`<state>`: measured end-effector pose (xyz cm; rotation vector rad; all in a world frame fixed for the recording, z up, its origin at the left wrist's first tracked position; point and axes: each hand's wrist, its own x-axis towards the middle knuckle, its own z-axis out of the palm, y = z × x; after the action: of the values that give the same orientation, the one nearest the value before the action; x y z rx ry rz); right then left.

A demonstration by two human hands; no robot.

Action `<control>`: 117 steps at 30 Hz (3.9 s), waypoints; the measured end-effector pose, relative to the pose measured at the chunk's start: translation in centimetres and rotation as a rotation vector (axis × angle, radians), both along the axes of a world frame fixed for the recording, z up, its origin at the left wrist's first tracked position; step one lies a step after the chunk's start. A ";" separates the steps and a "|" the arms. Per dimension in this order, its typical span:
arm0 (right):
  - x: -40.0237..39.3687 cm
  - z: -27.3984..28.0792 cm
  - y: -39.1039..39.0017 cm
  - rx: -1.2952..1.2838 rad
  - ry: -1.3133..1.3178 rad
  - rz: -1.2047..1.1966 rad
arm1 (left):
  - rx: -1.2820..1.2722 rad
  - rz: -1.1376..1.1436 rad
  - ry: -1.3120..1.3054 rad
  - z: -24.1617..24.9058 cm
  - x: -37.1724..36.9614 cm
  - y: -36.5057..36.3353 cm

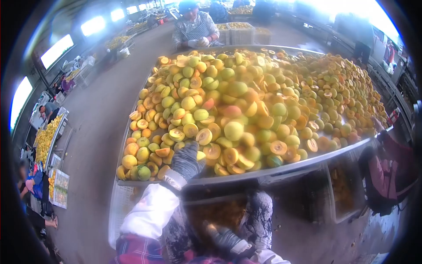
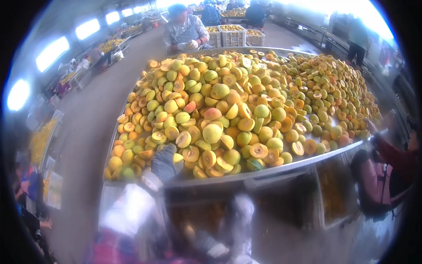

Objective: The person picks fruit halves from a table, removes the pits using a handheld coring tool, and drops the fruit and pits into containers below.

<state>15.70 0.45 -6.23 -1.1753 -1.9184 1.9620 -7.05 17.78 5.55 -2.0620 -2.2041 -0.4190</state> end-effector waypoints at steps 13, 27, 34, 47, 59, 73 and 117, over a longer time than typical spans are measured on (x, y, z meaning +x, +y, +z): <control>1.4 12.1 1.2 0.995 0.059 -0.110 | 0.321 0.032 -1.387 -0.6 6.8 -15.3; -0.3 10.3 1.7 -0.020 0.311 -0.105 | 0.432 0.063 -1.431 -3.3 9.9 -16.8; -0.5 12.6 -0.6 0.050 0.292 -0.285 | 0.618 0.073 -1.039 -3.5 11.2 -17.3; 0.6 5.5 0.0 -0.013 0.469 -0.253 | 0.595 0.304 -1.404 -0.4 14.4 -16.0; 4.2 8.9 1.5 0.766 0.059 0.445 | -0.312 0.224 -1.890 -0.3 10.0 -16.9; 1.9 2.6 -2.9 -0.788 0.642 -0.077 | 0.213 0.586 -0.009 -5.1 -2.4 -24.4; -0.9 10.3 1.4 0.956 -0.078 -0.022 | 0.425 0.334 -1.846 2.0 9.5 -16.3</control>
<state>14.75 1.85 4.02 -0.9445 -2.3860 0.7445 2.45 1.46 7.58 -0.7220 -2.2574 -3.1776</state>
